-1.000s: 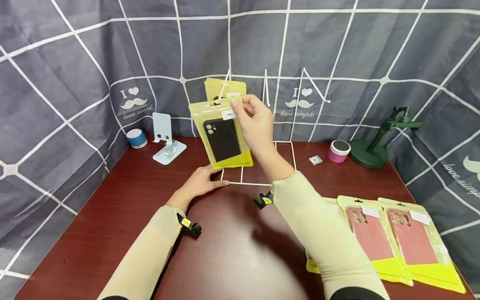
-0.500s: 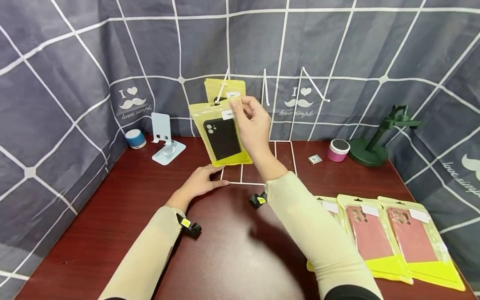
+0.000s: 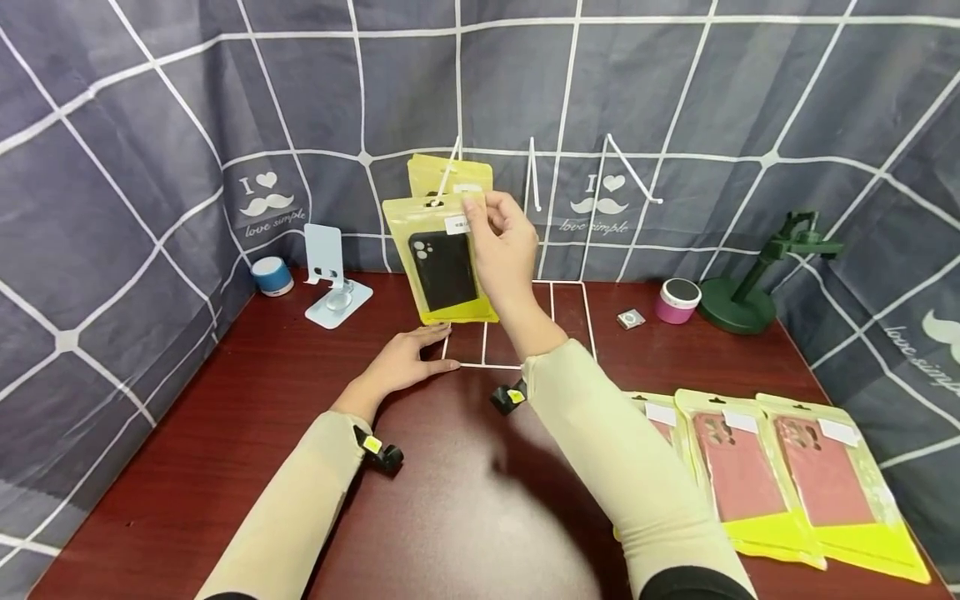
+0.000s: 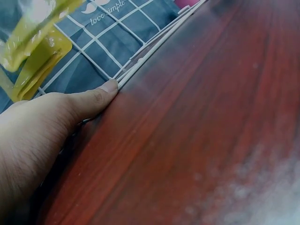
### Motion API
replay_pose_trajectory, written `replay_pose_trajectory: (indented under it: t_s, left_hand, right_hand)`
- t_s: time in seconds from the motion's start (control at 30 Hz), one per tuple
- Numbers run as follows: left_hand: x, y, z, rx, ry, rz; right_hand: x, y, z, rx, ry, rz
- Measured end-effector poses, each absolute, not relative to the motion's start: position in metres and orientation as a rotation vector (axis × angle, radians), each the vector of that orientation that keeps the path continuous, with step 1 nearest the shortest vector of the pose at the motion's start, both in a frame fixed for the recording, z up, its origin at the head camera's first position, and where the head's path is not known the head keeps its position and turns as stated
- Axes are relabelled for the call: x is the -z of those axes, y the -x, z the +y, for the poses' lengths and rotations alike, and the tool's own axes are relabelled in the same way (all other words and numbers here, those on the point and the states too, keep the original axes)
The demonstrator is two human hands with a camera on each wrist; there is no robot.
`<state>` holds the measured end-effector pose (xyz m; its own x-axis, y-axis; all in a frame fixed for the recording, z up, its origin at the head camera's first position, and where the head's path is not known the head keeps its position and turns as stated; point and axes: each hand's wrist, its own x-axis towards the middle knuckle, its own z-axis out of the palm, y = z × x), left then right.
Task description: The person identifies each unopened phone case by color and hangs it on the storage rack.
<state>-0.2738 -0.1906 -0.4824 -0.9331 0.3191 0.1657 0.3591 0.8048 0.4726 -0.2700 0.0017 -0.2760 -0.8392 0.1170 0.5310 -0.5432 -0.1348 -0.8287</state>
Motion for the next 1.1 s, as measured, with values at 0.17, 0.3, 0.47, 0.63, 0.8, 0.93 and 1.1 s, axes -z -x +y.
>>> replay_pose_trajectory:
  t_s: [0.17,0.3,0.47,0.63,0.8,0.93,1.1]
  left_hand:
    - [0.480,0.275,-0.191,0.794,0.586,-2.884]
    - [0.481,0.275,-0.191,0.797,0.588,-2.872]
    - [0.482,0.275,-0.191,0.790,0.601,-2.875]
    - [0.481,0.277,-0.192,0.782,0.605,-2.876]
    - [0.481,0.277,-0.192,0.783,0.602,-2.894]
    - [0.482,0.276,-0.192,0.785,0.599,-2.902]
    - [0.483,0.275,-0.192,0.796,0.593,-2.903]
  right_hand:
    - [0.271,0.277,0.003,-1.981,-0.446,-1.726]
    - [0.270,0.288,0.004,-1.956,-0.424,-1.751]
    - [0.270,0.296,0.001,-1.921,-0.388,-1.779]
    - [0.274,0.315,-0.002,-1.907,-0.367,-1.779]
    - [0.285,0.334,0.000,-1.891,-0.344,-1.786]
    - [0.291,0.337,0.004,-1.874,-0.343,-1.809]
    - [0.300,0.336,0.012,-1.818,-0.366,-1.850]
